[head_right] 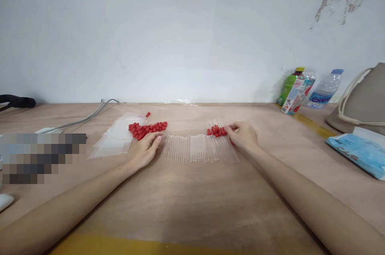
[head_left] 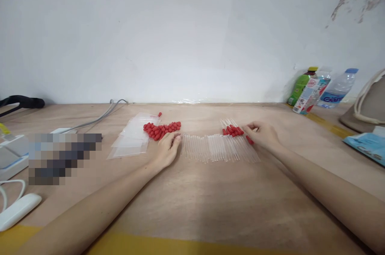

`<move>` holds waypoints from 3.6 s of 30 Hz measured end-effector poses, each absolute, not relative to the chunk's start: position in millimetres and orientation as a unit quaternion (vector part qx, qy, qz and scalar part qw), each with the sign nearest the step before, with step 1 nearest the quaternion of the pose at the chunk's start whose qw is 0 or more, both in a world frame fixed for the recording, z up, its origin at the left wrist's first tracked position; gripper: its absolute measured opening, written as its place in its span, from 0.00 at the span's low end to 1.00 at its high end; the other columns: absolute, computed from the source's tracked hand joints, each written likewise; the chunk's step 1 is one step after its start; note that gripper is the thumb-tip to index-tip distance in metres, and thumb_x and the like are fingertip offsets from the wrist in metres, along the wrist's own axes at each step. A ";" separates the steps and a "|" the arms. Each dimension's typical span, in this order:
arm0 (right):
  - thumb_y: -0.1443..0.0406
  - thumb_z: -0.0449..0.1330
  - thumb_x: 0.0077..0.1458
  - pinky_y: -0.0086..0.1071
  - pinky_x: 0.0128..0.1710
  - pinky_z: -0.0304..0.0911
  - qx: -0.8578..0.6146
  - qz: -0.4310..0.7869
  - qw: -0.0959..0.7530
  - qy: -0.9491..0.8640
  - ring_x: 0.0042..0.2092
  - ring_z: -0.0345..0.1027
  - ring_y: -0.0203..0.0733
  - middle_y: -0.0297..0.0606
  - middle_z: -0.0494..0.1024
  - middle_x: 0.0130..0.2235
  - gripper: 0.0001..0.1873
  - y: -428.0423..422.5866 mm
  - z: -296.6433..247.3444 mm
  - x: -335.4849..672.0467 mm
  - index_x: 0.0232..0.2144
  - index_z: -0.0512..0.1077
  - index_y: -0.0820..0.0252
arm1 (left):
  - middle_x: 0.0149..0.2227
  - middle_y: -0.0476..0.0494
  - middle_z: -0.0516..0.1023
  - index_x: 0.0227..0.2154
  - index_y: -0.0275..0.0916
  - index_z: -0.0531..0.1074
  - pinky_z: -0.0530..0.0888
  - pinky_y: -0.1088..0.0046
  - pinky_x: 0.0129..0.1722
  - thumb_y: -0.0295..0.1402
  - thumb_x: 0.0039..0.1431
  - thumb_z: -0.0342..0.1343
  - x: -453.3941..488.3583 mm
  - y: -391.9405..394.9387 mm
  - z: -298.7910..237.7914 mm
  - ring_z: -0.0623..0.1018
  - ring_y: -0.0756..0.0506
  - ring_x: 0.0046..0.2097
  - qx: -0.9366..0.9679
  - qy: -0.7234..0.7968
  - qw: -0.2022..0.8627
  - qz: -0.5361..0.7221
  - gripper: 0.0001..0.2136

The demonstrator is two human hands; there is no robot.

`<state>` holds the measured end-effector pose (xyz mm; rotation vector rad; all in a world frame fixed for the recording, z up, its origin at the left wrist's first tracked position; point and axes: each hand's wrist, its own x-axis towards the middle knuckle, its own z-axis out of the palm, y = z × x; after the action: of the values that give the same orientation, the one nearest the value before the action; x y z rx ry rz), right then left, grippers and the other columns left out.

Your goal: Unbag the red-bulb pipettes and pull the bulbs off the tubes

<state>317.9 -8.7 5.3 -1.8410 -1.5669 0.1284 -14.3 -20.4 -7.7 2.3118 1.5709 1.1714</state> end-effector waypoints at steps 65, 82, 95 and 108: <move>0.66 0.57 0.54 0.36 0.39 0.47 -0.277 -0.302 0.364 -0.836 0.32 0.67 0.33 0.26 0.76 0.25 0.05 -81.6 -8.4 235.4 0.35 0.71 0.54 | 0.28 0.49 0.78 0.33 0.38 0.70 0.65 0.68 0.48 0.25 0.58 0.49 20.4 -60.9 -2.3 0.77 0.51 0.35 0.904 0.174 -0.167 0.354 0.05; 0.59 0.55 0.49 0.32 0.29 0.60 -0.634 -0.025 0.463 -0.619 0.28 0.63 0.38 0.39 0.72 0.29 0.17 -8.6 -5.2 344.0 0.38 0.71 0.63 | 0.38 0.43 0.73 0.43 0.39 0.70 0.71 0.67 0.41 0.28 0.57 0.43 -32.0 -10.1 -1.5 0.73 0.44 0.41 0.794 0.504 -0.072 0.331 0.14; 0.56 0.58 0.42 0.29 0.23 0.58 -0.713 0.154 0.380 -0.569 0.27 0.68 0.40 0.38 0.77 0.26 0.14 3.3 -27.3 367.5 0.27 0.75 0.60 | 0.34 0.41 0.65 0.47 0.33 0.67 0.68 0.68 0.43 0.20 0.54 0.41 -15.3 -13.9 -1.9 0.69 0.45 0.40 0.804 0.550 -0.017 0.226 0.19; 0.50 0.53 0.46 0.29 0.24 0.56 -0.720 0.130 0.369 -0.573 0.30 0.69 0.42 0.37 0.77 0.27 0.21 4.1 -28.4 366.0 0.31 0.76 0.58 | 0.37 0.44 0.69 0.42 0.37 0.69 0.69 0.67 0.43 0.34 0.59 0.44 -15.2 -17.4 -11.0 0.72 0.46 0.40 0.772 0.535 0.061 0.337 0.13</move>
<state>366.0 4.1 -28.4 -1.8478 -1.4716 0.3348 -15.2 -17.4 -11.0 2.3375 1.6177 1.0206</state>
